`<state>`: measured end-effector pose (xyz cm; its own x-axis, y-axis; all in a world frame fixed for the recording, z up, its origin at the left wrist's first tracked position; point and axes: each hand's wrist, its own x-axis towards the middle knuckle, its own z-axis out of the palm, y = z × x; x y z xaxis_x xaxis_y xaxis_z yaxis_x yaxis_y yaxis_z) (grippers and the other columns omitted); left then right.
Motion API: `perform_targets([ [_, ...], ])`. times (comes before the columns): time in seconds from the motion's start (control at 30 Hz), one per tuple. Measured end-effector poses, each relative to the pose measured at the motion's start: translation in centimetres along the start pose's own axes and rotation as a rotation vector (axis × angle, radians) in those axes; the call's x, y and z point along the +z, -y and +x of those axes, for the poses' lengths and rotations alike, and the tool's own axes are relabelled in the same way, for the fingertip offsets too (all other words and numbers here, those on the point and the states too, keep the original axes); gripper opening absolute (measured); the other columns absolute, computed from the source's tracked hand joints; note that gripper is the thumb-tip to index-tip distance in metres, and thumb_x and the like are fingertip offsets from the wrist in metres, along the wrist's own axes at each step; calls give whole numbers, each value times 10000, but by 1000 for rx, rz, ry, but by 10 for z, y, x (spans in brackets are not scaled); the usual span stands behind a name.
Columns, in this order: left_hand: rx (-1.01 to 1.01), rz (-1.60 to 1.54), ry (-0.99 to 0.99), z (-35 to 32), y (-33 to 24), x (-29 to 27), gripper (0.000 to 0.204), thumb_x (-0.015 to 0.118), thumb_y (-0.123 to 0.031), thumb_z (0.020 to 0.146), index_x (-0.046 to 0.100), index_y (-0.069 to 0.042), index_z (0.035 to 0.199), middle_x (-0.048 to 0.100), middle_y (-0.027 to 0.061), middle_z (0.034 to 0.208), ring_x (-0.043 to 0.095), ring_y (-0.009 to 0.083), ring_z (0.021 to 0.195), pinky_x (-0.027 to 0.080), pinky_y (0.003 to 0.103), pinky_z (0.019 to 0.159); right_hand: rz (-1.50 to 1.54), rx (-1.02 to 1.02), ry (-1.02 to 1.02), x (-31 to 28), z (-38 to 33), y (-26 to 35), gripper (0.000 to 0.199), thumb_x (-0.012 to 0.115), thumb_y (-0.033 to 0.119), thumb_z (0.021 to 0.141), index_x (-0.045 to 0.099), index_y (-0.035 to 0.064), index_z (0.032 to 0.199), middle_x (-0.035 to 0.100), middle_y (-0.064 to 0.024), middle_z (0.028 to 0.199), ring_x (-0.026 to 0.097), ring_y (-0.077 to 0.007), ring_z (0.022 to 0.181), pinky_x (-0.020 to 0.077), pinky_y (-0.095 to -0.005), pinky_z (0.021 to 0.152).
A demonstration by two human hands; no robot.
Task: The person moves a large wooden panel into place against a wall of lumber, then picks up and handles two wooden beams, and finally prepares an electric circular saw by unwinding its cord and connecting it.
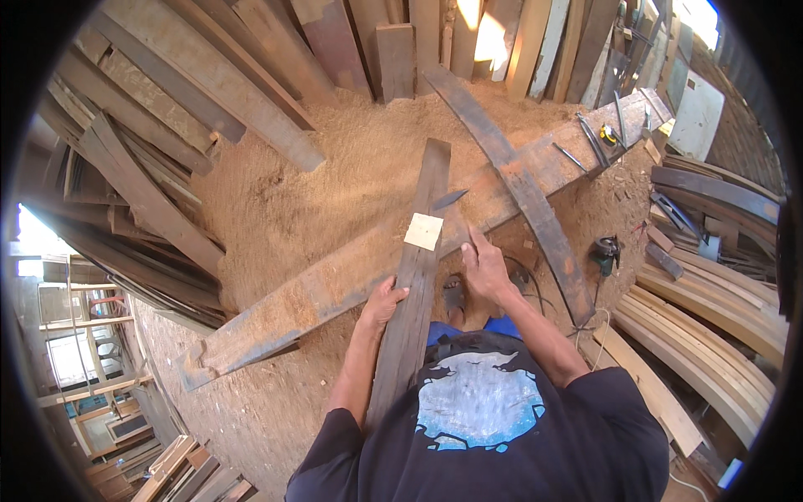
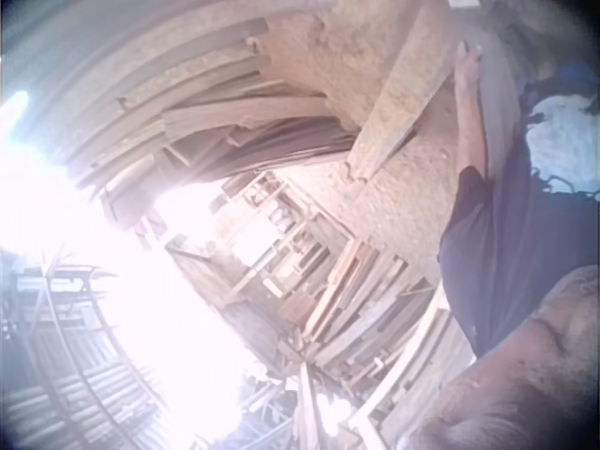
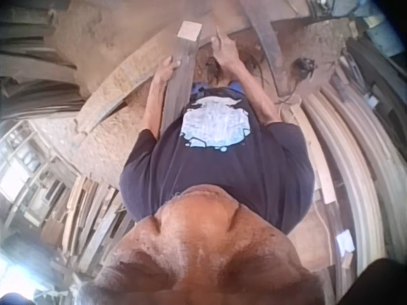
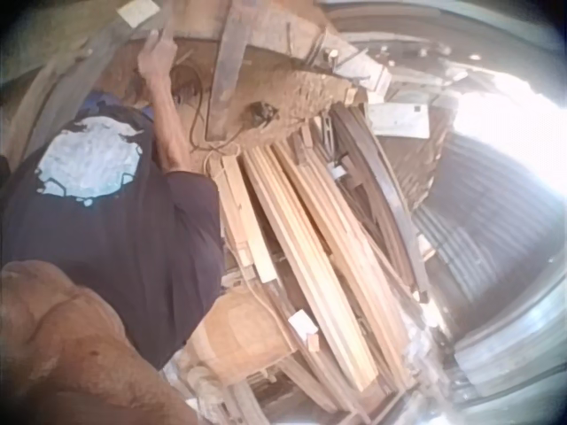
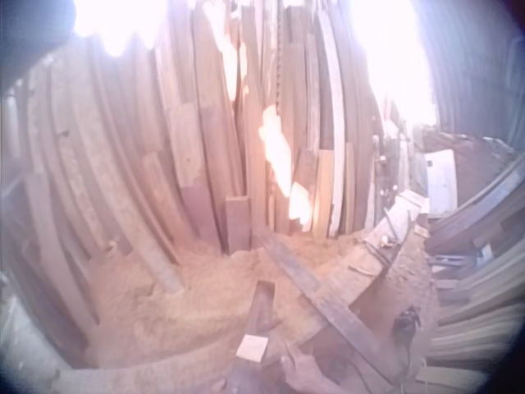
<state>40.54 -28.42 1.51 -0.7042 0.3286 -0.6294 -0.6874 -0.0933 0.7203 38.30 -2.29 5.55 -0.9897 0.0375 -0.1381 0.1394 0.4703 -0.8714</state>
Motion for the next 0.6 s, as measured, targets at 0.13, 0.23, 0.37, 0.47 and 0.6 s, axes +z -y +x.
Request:
perform_targets([
  [0.13, 17, 53, 17, 2, 3, -5, 381, 574, -78, 879, 530, 37, 1240, 634, 88, 1113, 613, 155, 975, 493, 310, 869, -203, -37, 140, 4, 5, -17, 421, 508, 176, 933, 457, 43, 1328, 628, -316, 883, 601, -511, 862, 445, -575, 763],
  [0.23, 56, 37, 5, 2, 6, -5, 386, 574, -79, 877, 525, 47, 1239, 632, 90, 1120, 611, 156, 980, 487, 308, 880, -127, 22, 129, 0, -2, -11, 393, 506, 176, 936, 468, 32, 1300, 626, -320, 894, 597, -508, 884, 439, -572, 774],
  [0.37, 18, 15, 16, 2, 3, -7, 404, 576, -93, 873, 520, 36, 1251, 637, 91, 1116, 617, 160, 978, 480, 310, 897, -42, -3, -44, 8, -3, -11, 354, 505, 178, 937, 477, 29, 1257, 623, -313, 890, 588, -507, 894, 437, -559, 772],
  [0.47, 17, 37, 14, 1, 0, -7, 433, 591, -113, 866, 509, 33, 1266, 634, 93, 1126, 607, 165, 998, 470, 311, 911, -144, 50, 176, 1, 2, -9, 294, 511, 180, 933, 521, 11, 1173, 624, -294, 872, 610, -478, 871, 458, -517, 765],
  [0.6, -4, 20, 24, 9, 7, -31, 484, 616, -132, 853, 490, 43, 1286, 617, 102, 1160, 583, 170, 1039, 450, 311, 932, 88, 116, -48, -17, 1, -32, 278, 551, 228, 915, 564, -12, 1055, 635, -256, 857, 633, -426, 841, 479, -470, 749],
])
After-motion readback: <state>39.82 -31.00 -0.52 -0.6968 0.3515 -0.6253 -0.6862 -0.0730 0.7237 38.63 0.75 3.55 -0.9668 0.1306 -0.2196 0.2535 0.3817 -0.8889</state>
